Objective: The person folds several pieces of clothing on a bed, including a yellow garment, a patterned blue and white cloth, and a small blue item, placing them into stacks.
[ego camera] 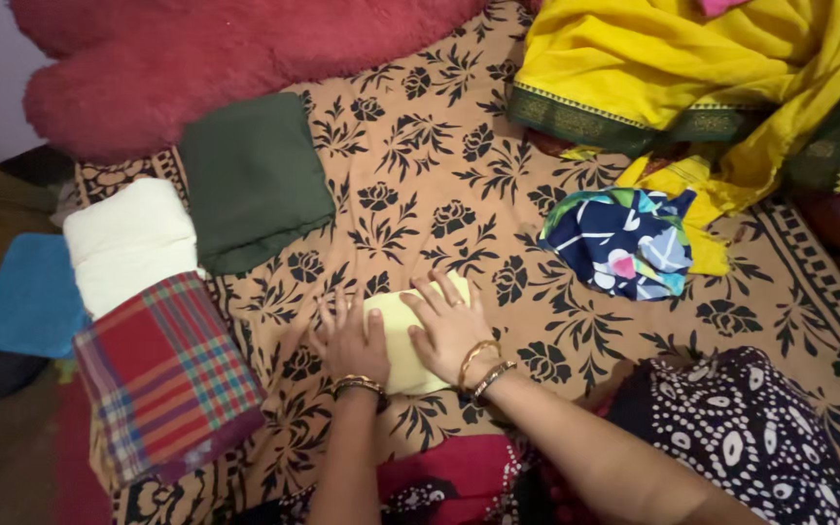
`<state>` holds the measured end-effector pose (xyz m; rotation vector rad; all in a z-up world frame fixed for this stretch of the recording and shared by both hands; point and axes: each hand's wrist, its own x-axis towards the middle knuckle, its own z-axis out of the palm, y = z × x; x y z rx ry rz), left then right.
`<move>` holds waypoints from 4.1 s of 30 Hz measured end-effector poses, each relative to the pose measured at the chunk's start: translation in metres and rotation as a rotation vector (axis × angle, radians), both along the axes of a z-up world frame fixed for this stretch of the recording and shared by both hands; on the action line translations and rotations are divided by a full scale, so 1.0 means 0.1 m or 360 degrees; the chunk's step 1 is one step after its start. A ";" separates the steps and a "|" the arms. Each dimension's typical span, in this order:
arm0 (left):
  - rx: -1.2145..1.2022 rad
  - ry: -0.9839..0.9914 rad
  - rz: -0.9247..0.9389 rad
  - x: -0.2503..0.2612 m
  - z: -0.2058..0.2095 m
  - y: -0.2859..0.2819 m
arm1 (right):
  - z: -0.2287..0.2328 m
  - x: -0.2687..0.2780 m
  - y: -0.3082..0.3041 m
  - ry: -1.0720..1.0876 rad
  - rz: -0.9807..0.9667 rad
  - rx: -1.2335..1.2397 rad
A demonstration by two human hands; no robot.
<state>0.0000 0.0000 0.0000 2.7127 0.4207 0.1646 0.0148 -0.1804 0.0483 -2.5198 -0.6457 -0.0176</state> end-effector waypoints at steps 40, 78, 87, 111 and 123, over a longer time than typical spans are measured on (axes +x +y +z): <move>-0.3008 -0.0403 0.0033 -1.21 1.20 -1.26 | 1.04 -1.09 -0.76 0.1722 -0.0366 0.2470; -0.2440 0.0100 -0.0168 -1.97 1.39 -0.35 | 0.49 -1.82 -0.85 0.1917 -0.0202 0.1792; -0.0902 -0.0702 0.0366 -1.21 2.15 1.35 | 0.27 -1.54 -0.52 0.2114 -0.0444 0.1729; -0.3606 -0.1407 0.0598 -0.43 0.62 2.79 | 1.22 1.46 3.59 0.1983 0.0394 0.1756; -0.3693 -0.1433 0.0645 -0.48 0.68 2.78 | -0.89 2.41 4.73 0.1785 -0.0282 0.1087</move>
